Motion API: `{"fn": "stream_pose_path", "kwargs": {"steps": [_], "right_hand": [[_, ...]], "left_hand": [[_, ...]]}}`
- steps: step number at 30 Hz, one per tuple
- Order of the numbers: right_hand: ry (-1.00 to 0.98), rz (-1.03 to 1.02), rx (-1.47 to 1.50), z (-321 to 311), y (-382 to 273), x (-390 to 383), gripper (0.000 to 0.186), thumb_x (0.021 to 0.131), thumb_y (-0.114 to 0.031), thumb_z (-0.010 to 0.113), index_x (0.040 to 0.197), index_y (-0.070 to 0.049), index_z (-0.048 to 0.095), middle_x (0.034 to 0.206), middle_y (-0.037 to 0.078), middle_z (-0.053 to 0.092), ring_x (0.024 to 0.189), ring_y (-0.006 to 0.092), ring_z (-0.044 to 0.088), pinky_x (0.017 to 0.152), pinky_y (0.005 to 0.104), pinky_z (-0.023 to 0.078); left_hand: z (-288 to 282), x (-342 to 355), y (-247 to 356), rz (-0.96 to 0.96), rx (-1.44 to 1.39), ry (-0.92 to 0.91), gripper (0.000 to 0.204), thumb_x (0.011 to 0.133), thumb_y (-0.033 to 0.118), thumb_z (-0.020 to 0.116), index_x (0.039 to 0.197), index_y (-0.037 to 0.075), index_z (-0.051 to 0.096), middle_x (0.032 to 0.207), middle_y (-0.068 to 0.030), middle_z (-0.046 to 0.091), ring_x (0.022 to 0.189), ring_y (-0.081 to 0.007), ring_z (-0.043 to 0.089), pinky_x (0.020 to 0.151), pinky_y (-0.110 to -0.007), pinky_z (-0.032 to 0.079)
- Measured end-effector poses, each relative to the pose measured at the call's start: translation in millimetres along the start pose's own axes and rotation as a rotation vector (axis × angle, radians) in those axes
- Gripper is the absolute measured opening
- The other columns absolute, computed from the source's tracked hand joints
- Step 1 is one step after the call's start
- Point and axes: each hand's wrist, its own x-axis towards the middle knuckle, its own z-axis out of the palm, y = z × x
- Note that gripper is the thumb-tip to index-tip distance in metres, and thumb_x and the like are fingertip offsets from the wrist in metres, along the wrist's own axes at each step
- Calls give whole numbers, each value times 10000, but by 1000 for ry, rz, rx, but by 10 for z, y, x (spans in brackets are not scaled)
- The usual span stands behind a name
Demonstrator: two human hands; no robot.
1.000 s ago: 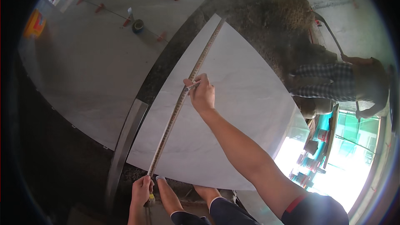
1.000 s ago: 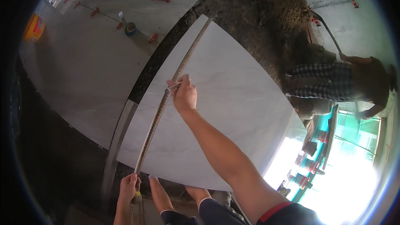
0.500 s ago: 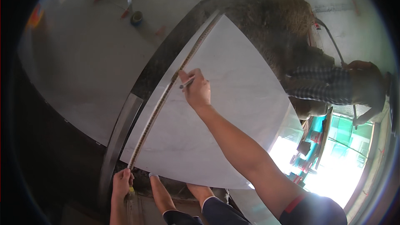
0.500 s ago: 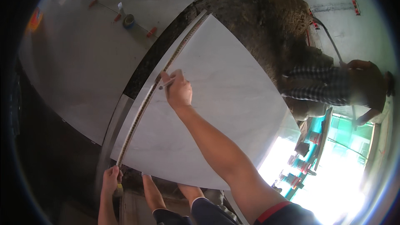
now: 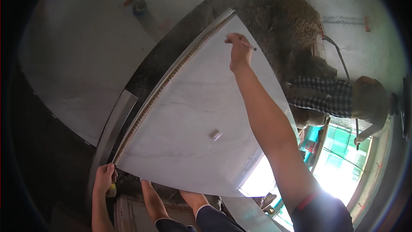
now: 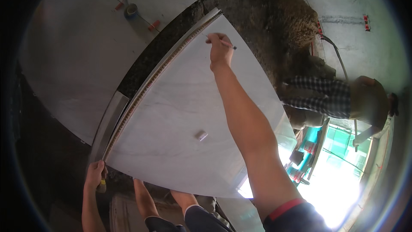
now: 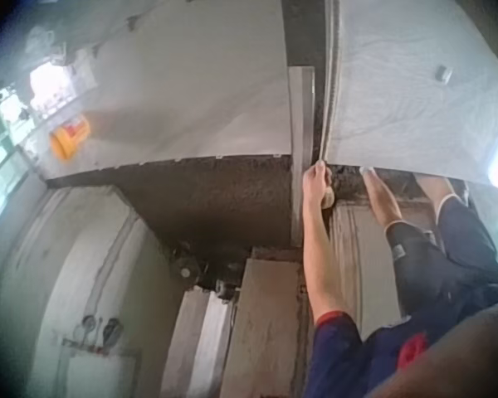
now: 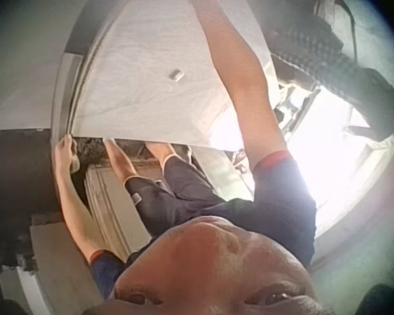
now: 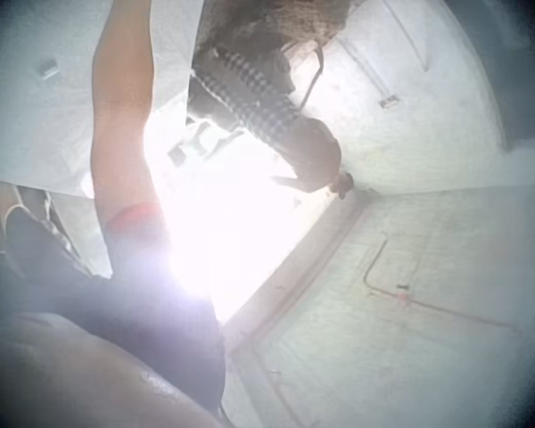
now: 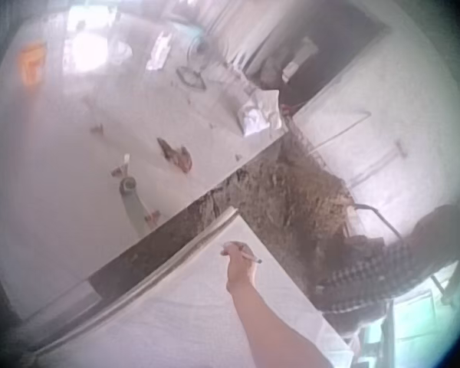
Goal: Measuring and marking floor tiles for installation during a renovation.
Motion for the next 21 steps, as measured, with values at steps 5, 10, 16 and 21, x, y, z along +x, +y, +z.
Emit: {"fn": "stream_pose_path", "kwargs": {"steps": [5, 10, 16, 21], "right_hand": [[-177, -24, -62, 83, -30, 402, 198, 794, -228, 689, 884, -55, 651, 837, 38, 658, 875, 159, 541, 908, 368, 356], [-265, 24, -160, 111, 21, 566, 210, 779, -233, 697, 875, -50, 661, 857, 46, 658, 980, 184, 542, 1025, 401, 332], [-284, 55, -190, 110, 145, 606, 207, 787, -243, 701, 905, -76, 677, 892, 40, 677, 1075, 204, 546, 1048, 411, 330], [-296, 68, -295, 133, 187, 629, 210, 810, -283, 700, 928, -115, 657, 871, -2, 697, 834, 132, 553, 753, 335, 459]], "left_hand": [[46, -11, 107, -89, -1, -27, 536, 1042, 370, 479, 654, 12, 574, 576, -39, 540, 490, -136, 515, 495, -306, 390], [76, -29, 174, -166, -68, -81, 452, 1049, 309, 469, 755, -3, 610, 655, -59, 587, 491, -150, 529, 500, -308, 405], [30, -15, 71, -143, -78, -124, 368, 1043, 270, 486, 812, 7, 600, 725, -52, 597, 505, -152, 544, 508, -301, 434], [36, 7, 20, -137, -104, -122, 387, 1044, 294, 488, 785, 23, 586, 695, -40, 573, 512, -151, 544, 513, -306, 441]]}}
